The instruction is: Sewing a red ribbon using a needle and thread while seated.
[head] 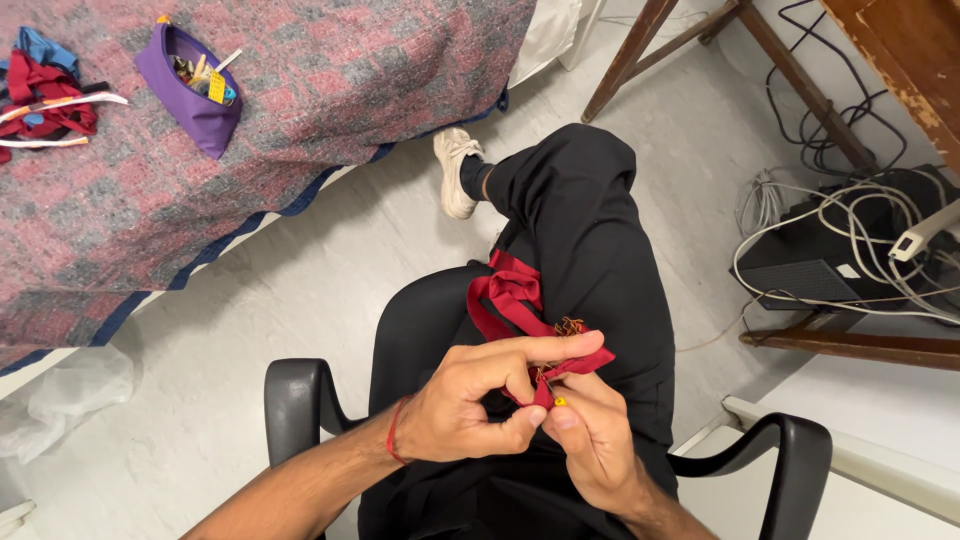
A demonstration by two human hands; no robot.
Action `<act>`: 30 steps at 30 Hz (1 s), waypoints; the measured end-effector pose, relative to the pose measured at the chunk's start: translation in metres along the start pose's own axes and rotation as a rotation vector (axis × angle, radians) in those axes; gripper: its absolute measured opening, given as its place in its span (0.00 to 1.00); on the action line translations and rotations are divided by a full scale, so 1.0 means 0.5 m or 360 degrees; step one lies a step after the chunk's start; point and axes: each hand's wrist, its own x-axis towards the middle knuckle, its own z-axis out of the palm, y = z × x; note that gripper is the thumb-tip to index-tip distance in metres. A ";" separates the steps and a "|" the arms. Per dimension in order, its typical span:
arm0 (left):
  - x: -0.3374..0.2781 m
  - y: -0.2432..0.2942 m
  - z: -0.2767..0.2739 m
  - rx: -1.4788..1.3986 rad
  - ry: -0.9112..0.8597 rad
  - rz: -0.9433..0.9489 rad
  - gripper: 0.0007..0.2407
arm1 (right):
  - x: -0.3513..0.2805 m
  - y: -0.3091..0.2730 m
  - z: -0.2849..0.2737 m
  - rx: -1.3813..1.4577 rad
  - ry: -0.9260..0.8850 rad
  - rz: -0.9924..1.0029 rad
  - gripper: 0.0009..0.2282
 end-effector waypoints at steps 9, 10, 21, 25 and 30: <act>-0.002 -0.006 -0.014 -0.0449 -0.0047 -0.0106 0.13 | 0.015 -0.017 0.006 0.0363 0.0079 -0.0035 0.25; -0.001 -0.007 -0.014 -0.0442 -0.0045 -0.0104 0.13 | 0.010 -0.011 0.005 0.0366 0.0076 -0.0041 0.25; -0.005 -0.012 -0.014 -0.0711 0.0004 -0.0171 0.17 | -0.008 0.015 0.001 0.0248 0.0011 -0.0005 0.26; -0.005 -0.008 -0.014 -0.0720 -0.0004 -0.0145 0.16 | -0.008 0.011 -0.001 0.0142 0.0004 -0.0023 0.26; 0.002 0.004 -0.018 -0.0412 -0.0067 -0.0124 0.17 | 0.009 -0.007 -0.004 0.0067 -0.0053 -0.0066 0.27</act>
